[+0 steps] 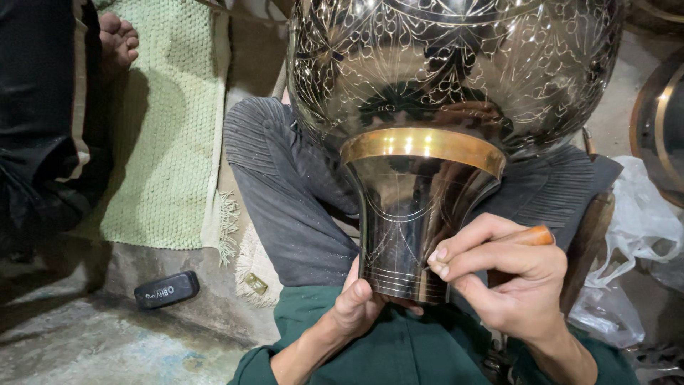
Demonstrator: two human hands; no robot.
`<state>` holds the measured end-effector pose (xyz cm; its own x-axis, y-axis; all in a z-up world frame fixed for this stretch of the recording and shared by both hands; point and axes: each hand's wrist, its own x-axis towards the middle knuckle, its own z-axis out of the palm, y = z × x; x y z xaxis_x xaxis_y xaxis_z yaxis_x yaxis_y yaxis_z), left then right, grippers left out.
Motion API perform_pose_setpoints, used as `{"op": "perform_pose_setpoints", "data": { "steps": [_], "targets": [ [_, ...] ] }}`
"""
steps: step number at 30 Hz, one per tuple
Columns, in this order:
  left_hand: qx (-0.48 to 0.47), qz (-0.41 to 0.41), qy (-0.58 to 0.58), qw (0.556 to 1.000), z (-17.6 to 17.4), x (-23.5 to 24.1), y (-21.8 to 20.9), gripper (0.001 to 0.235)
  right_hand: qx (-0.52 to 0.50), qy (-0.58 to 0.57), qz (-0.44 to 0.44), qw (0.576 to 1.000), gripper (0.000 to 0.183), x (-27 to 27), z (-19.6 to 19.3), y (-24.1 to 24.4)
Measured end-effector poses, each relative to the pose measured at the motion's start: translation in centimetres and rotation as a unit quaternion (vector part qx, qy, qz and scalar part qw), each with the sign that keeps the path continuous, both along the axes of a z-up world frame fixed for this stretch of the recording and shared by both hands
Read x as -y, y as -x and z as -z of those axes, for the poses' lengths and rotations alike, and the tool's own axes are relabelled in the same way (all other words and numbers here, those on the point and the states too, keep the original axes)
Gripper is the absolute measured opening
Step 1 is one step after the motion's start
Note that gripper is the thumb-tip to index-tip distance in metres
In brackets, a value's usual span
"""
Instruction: The person sits on the floor and uses a small hand tool to engrave geometric patterns onto the neck of a large, polished metal vase. They hold the vase steady with one hand while carefully carving lines with the other, occasionally rotating the vase to access different sections.
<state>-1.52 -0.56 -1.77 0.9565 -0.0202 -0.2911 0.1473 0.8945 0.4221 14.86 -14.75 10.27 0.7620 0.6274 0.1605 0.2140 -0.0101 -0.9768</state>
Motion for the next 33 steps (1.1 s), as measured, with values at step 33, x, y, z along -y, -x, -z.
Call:
{"op": "perform_pose_setpoints", "data": {
  "steps": [33],
  "targets": [
    [-0.077, 0.035, 0.039, 0.996, -0.9, -2.0, -0.7, 0.1, -0.237, -0.268, 0.331, 0.873, 0.015, -0.5, 7.2, 5.5]
  ]
}}
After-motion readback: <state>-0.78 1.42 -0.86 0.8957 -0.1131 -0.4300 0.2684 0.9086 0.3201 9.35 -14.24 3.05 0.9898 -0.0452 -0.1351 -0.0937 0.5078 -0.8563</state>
